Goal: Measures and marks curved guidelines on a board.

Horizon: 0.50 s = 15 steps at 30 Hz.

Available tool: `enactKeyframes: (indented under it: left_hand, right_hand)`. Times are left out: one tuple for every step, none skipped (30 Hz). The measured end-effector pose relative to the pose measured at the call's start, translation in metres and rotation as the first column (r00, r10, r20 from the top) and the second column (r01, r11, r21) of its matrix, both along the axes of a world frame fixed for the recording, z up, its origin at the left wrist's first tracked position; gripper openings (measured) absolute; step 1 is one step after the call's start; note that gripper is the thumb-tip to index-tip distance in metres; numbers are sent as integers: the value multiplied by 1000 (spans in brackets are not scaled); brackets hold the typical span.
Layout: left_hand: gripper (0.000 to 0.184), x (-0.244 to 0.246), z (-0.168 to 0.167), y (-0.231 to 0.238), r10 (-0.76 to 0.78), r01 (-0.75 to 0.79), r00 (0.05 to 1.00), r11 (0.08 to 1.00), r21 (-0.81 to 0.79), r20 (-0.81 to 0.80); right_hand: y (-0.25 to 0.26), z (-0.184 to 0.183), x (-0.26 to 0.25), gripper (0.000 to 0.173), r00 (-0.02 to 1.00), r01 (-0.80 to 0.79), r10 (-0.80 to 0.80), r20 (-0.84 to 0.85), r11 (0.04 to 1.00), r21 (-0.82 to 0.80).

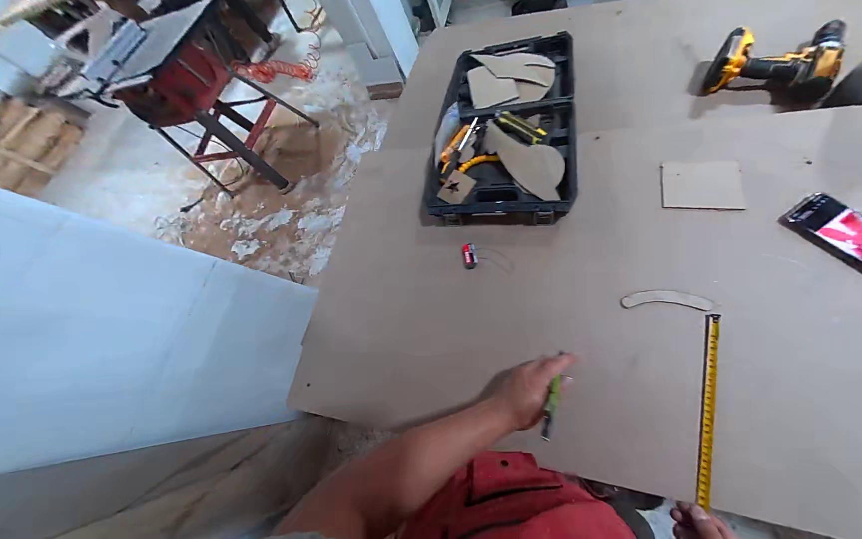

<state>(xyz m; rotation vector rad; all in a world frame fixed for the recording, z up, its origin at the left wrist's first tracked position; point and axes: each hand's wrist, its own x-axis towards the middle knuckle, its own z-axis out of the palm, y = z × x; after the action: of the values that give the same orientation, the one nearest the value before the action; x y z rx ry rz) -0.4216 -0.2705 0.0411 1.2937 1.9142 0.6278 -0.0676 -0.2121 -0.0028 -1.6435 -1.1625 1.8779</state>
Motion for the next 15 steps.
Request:
enactKeyframes:
  left_hand:
    - [45,-26,3,-33,45,-46,998,999,-21,-37]
    - [44,-51,4,-64,86,-87,994,996,-12,-60]
    - [44,-73,4,-93,108,-108,991,994,7,-84]
    - [45,-93,3,-120,106,-106,987,994,11,-120]
    - [46,-109,3,-143,90,-88,983,996,18,-158]
    - [47,-122,2,-163,72,-67,979,997,33,-190]
    - [48,-131,1,-181,67,-57,977,997,58,-204]
    - [47,-136,-1,-196,87,-69,974,993,93,-210]
    - [46,-139,-1,-209,132,-109,969,987,121,-208]
    - [46,-141,1,-218,195,-170,959,976,133,-203]
    - [46,-146,4,-225,256,-236,946,964,118,-199]
    - [44,-153,9,-232,301,-289,933,953,87,-197]
    - [44,-162,18,-239,304,-312,933,950,-8,-194]
    - [42,-173,26,-246,289,-309,939,947,-85,-187]
    - [39,-188,31,-250,273,-300,944,945,-132,-186]
  right_hand:
    - [-17,3,-19,29,1000,14,-14,0,1000,-18]
    - [-32,6,-35,30,1000,27,-27,3,999,-32]
    - [-45,10,-50,30,1000,26,-25,10,999,-43]
    - [-58,13,-64,30,1000,23,-22,20,999,-49]
    - [-70,15,-76,30,999,16,-14,40,999,-46]
    - [-82,17,-89,30,998,-1,4,62,999,-48]
    - [-94,19,-100,31,997,-16,20,79,999,-49]
    - [-106,19,-111,31,996,-27,31,87,999,-47]
    - [-116,18,-121,30,996,-37,41,82,998,-43]
    - [-123,15,-133,29,996,-49,51,79,998,-31]
    - [-129,11,-146,29,994,-64,64,83,998,-11]
    - [-136,5,-159,29,994,-71,70,87,997,11]
    - [-147,1,-169,29,994,-69,67,91,997,17]
    - [-161,0,-177,29,992,-68,67,105,998,7]
    - [-171,1,-186,30,990,-70,69,126,998,-2]
